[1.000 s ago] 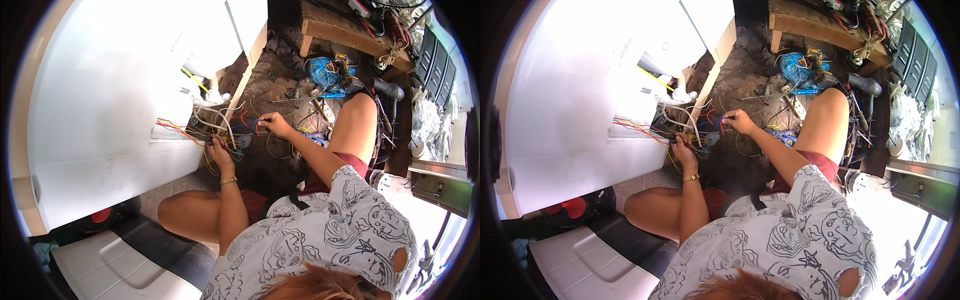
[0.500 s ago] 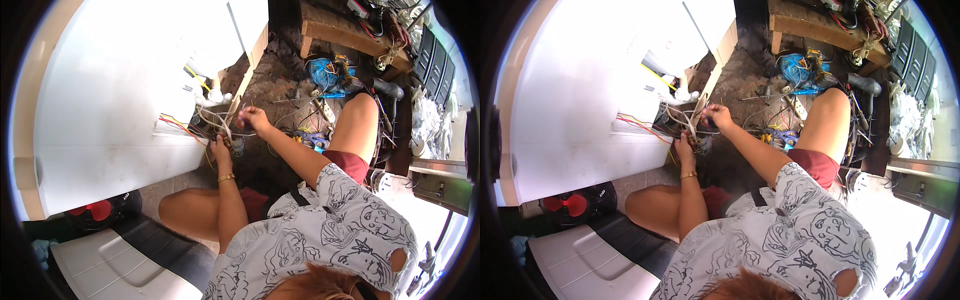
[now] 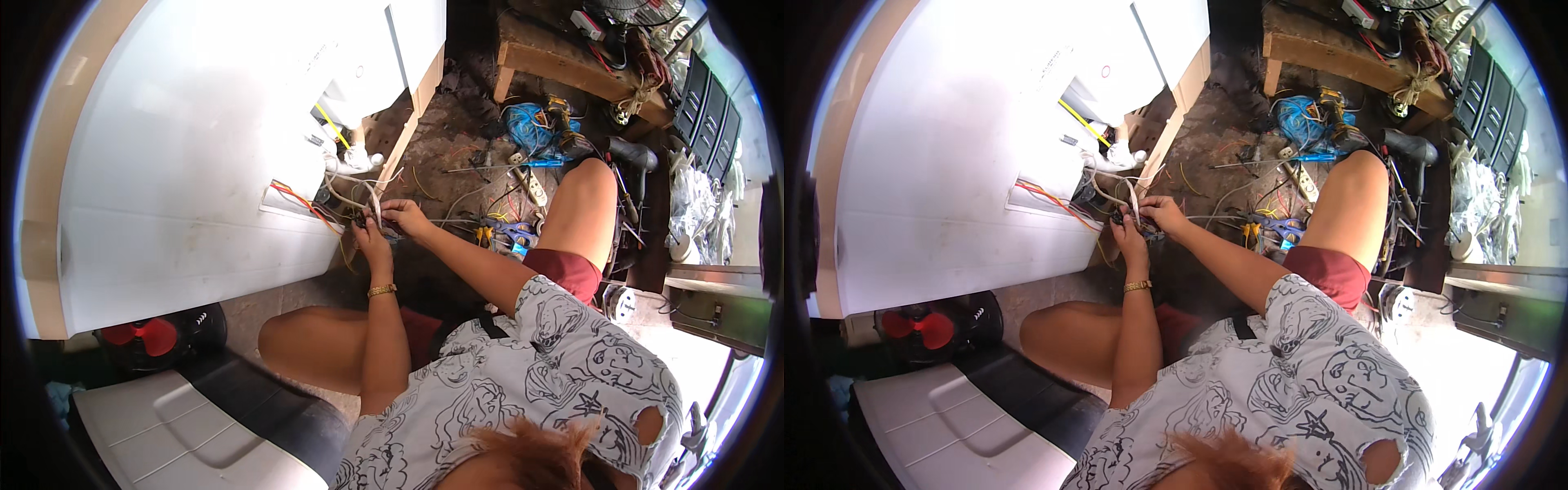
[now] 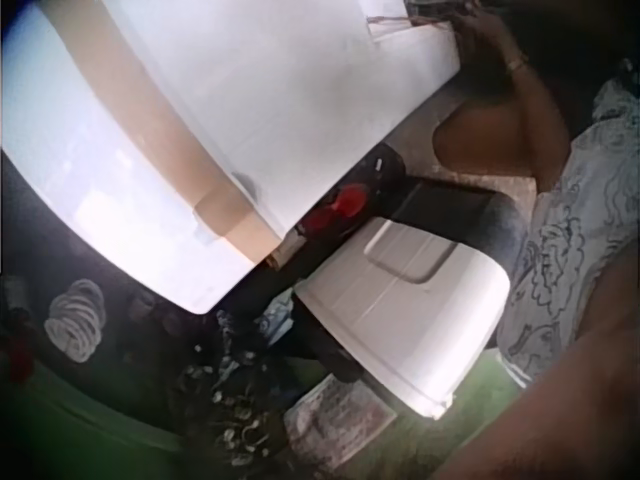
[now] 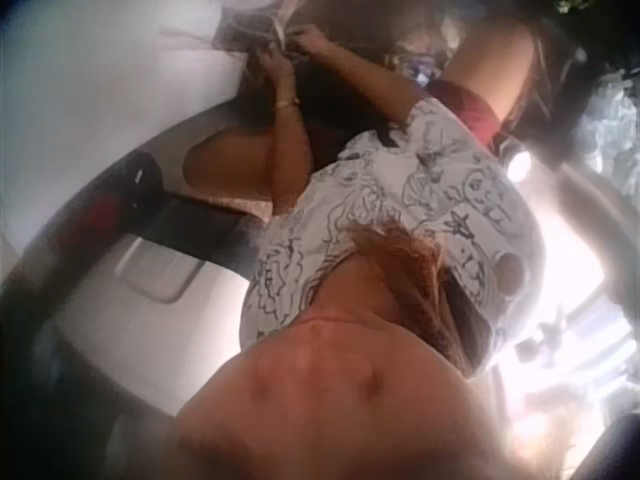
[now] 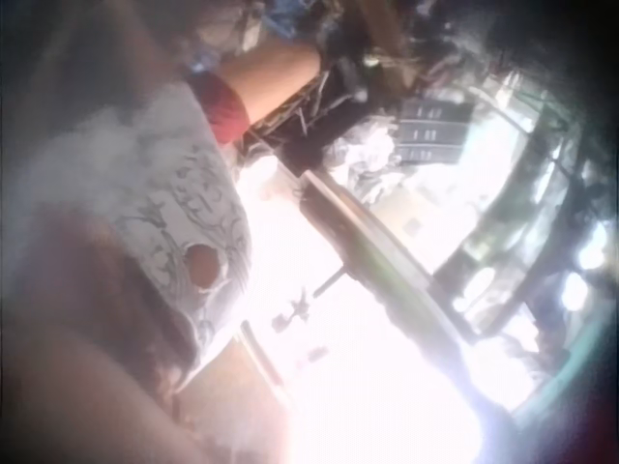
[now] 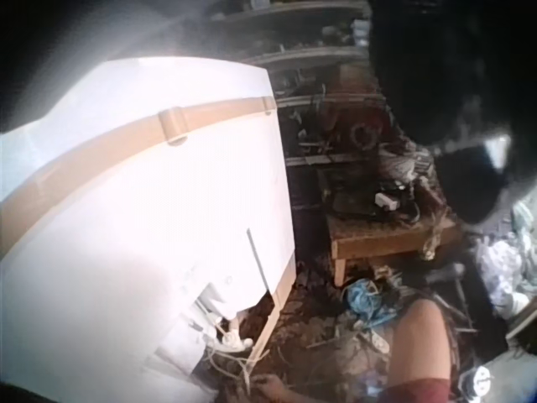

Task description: The person connects and organizes electrical wires within a white appliance by hand, sorting through multiple colored wires and joining them together.

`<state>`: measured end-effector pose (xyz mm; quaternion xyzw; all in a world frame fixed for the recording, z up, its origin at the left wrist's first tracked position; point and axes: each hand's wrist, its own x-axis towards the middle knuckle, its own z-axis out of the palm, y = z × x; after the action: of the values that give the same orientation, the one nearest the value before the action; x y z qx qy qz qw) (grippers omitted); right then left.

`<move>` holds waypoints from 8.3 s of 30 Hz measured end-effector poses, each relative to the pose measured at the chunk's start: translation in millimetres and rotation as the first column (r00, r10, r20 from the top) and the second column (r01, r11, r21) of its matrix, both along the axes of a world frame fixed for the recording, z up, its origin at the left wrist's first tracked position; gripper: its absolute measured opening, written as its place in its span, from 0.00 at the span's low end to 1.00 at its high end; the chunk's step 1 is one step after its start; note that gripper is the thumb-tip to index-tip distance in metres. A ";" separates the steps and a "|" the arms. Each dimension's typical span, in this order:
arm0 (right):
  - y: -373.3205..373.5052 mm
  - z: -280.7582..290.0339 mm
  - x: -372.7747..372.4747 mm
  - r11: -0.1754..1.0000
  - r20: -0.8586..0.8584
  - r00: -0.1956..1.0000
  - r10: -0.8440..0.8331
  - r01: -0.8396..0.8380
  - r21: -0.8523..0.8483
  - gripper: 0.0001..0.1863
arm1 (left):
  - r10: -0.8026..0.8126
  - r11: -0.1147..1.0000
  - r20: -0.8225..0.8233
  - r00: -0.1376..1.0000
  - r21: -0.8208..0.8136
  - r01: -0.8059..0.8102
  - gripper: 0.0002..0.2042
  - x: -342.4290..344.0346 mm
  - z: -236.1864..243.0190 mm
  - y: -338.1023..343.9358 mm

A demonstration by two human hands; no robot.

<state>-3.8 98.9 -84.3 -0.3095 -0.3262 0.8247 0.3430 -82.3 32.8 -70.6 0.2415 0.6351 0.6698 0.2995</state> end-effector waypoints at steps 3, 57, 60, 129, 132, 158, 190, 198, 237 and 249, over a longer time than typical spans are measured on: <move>-1.2 9.5 -0.5 0.991 0.084 0.993 0.083 -0.091 0.095 0.07 | -0.046 0.994 0.126 0.991 -0.094 0.058 0.13 -9.8 -10.2 -4.6; 48.6 1.5 58.2 0.224 0.563 0.732 -0.383 -0.518 0.825 0.09 | -0.032 0.969 0.361 0.932 0.240 -0.060 0.06 -1.8 13.2 2.2; 57.9 2.6 66.3 0.310 0.476 0.786 -0.394 -0.373 0.874 0.08 | -0.008 0.967 0.436 0.900 0.234 -0.105 0.08 0.2 16.1 1.3; 43.7 2.9 79.1 0.404 0.655 0.497 -0.569 -0.525 0.749 0.13 | -0.090 0.956 0.519 0.850 0.284 -0.072 0.06 2.0 -1.5 5.7; 15.1 40.0 51.5 0.294 0.536 0.716 -0.447 -0.448 0.844 0.15 | -0.053 0.958 0.503 0.863 0.270 -0.098 0.06 -11.2 2.2 -10.9; 23.0 65.5 47.2 0.347 0.357 0.878 -0.318 -0.242 0.906 0.11 | -0.023 0.991 0.329 0.944 0.134 -0.023 0.06 7.1 13.7 4.9; 60.6 40.6 66.8 0.507 0.766 0.602 -0.226 -0.599 0.620 0.11 | 0.042 0.998 0.083 0.996 0.043 -0.045 0.11 11.5 -2.1 3.0; 53.9 72.2 79.6 0.508 0.650 0.723 -0.234 -0.480 0.715 0.08 | 0.053 0.999 0.066 0.996 0.008 -0.053 0.09 12.8 0.4 3.4; 59.8 16.0 -3.4 0.804 0.552 0.668 0.499 -0.595 -0.007 0.15 | -0.077 0.991 0.579 0.812 0.137 -0.004 0.09 1.9 0.7 0.1; 57.7 3.2 -7.8 0.827 0.506 0.708 0.493 -0.562 -0.019 0.14 | -0.034 0.996 0.545 0.838 0.091 -0.019 0.07 -9.6 -9.4 1.0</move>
<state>-11.6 156.6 -81.1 -0.3773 -0.5325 0.7575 0.0187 -91.9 33.8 -80.0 0.0569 0.4906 0.7384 0.4591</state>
